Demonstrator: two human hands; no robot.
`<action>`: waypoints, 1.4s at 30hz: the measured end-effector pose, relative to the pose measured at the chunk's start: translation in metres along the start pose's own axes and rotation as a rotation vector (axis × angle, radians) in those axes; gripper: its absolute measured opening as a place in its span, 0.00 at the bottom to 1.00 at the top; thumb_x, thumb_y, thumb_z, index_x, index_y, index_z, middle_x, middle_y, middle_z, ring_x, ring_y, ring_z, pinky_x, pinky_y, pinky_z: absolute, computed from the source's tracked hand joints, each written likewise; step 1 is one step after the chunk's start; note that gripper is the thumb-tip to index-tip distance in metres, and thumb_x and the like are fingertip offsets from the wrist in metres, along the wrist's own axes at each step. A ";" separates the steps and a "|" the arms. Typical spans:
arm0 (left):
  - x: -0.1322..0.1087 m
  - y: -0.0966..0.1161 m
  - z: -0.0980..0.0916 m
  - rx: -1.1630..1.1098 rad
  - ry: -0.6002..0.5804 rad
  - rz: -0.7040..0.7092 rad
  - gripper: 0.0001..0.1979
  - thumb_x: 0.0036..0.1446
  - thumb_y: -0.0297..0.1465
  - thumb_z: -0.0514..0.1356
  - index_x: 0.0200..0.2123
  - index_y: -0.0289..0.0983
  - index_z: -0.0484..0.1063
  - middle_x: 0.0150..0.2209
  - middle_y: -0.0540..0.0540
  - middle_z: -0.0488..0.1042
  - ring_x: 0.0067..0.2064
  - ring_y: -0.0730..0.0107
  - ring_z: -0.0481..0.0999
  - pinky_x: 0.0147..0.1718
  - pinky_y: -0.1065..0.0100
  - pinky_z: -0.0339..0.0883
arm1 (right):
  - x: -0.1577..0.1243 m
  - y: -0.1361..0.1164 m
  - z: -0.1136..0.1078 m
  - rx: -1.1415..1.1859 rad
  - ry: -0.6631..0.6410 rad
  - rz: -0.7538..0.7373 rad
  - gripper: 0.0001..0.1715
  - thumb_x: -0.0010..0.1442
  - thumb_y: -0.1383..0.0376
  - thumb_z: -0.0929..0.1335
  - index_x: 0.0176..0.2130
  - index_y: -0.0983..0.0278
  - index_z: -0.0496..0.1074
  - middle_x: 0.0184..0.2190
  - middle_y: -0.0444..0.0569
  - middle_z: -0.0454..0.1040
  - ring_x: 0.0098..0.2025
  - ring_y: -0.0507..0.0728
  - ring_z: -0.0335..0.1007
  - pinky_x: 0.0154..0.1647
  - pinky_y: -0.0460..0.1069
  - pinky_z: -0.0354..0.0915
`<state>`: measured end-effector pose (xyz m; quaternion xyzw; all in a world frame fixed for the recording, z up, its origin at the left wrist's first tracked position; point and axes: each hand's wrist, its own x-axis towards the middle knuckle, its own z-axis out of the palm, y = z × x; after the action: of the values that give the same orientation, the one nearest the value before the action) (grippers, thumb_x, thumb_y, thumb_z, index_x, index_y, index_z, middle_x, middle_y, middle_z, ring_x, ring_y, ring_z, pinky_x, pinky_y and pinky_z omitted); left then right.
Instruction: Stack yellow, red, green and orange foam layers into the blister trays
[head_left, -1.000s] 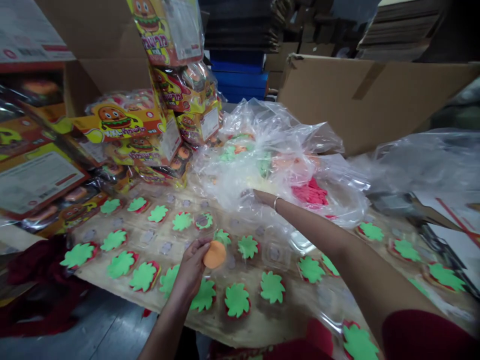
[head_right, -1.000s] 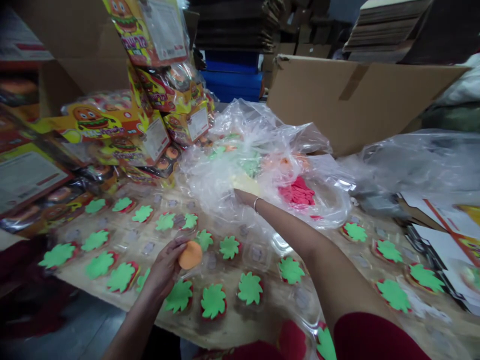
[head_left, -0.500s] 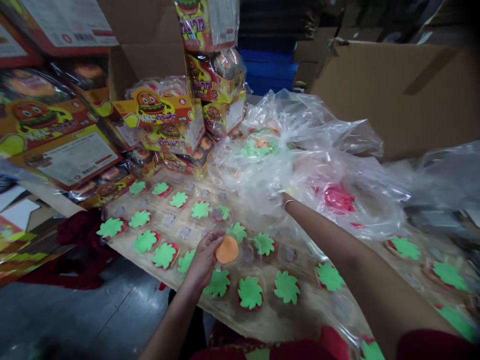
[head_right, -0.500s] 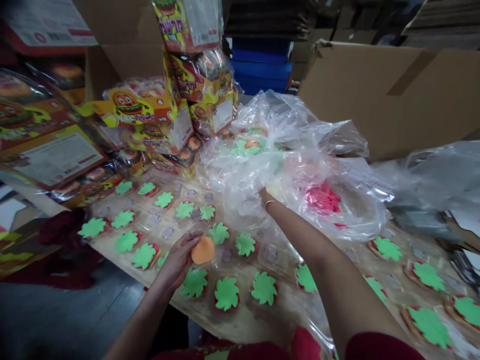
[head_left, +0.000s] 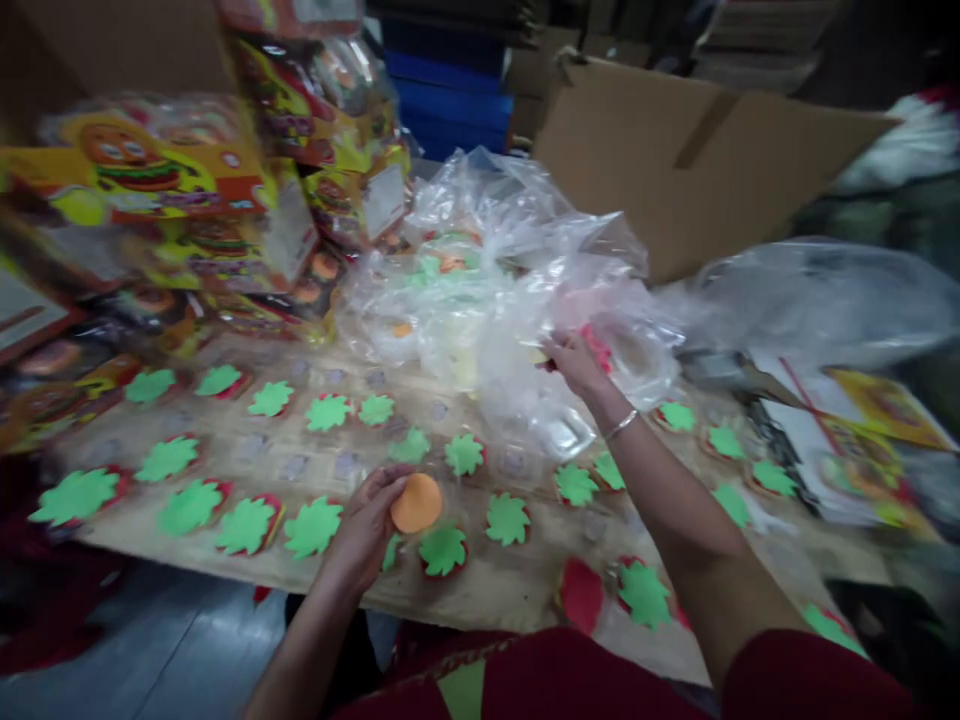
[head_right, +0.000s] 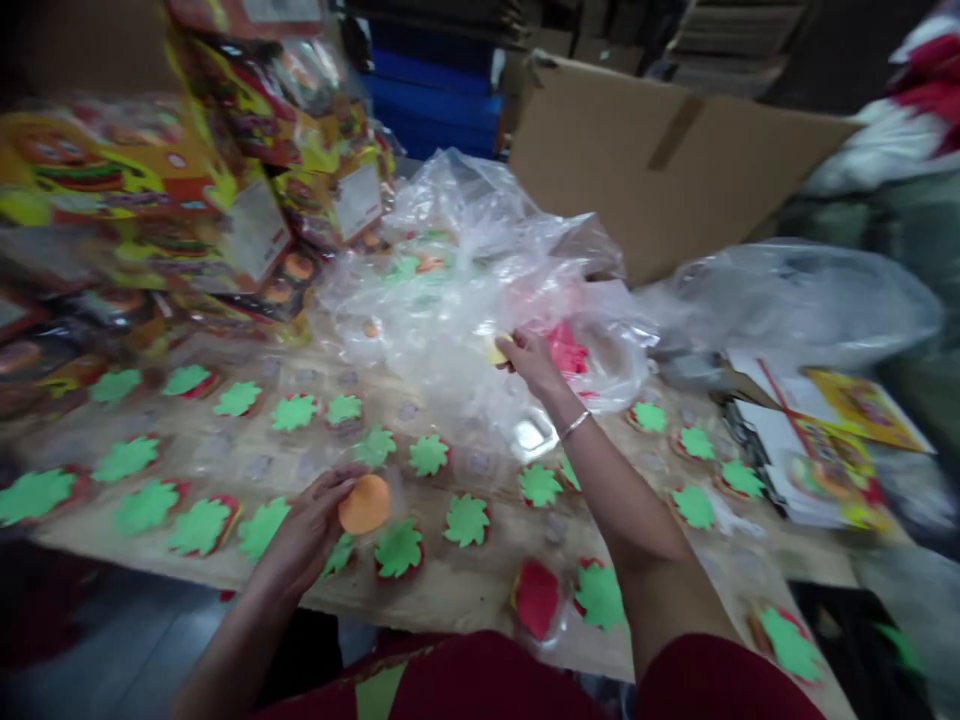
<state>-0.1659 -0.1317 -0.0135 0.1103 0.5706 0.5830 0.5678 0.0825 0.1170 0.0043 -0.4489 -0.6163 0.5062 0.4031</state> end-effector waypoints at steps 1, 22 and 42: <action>-0.002 -0.003 0.005 0.010 -0.016 -0.018 0.21 0.31 0.36 0.74 0.32 0.35 0.76 0.34 0.49 0.75 0.37 0.71 0.73 0.33 0.74 0.66 | -0.008 -0.003 -0.010 0.054 0.014 0.026 0.16 0.49 0.56 0.72 0.34 0.64 0.69 0.25 0.41 0.70 0.22 0.47 0.65 0.18 0.41 0.57; -0.043 -0.056 0.076 -0.076 -0.226 0.027 0.14 0.44 0.36 0.69 0.34 0.36 0.75 0.35 0.48 0.75 0.35 0.71 0.72 0.33 0.72 0.65 | -0.190 -0.035 0.031 -0.389 -0.656 -0.327 0.23 0.64 0.66 0.64 0.58 0.58 0.66 0.50 0.52 0.73 0.49 0.58 0.70 0.51 0.54 0.65; -0.044 -0.052 0.068 -0.087 -0.203 0.057 0.13 0.45 0.36 0.68 0.34 0.37 0.75 0.35 0.48 0.76 0.38 0.69 0.74 0.37 0.70 0.66 | -0.192 -0.011 0.044 -0.762 -0.423 -0.747 0.10 0.66 0.64 0.63 0.45 0.64 0.70 0.39 0.54 0.70 0.43 0.59 0.66 0.44 0.54 0.67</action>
<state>-0.0707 -0.1453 -0.0099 0.1603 0.4809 0.6088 0.6102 0.0912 -0.0802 0.0002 -0.2030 -0.9393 0.1502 0.2321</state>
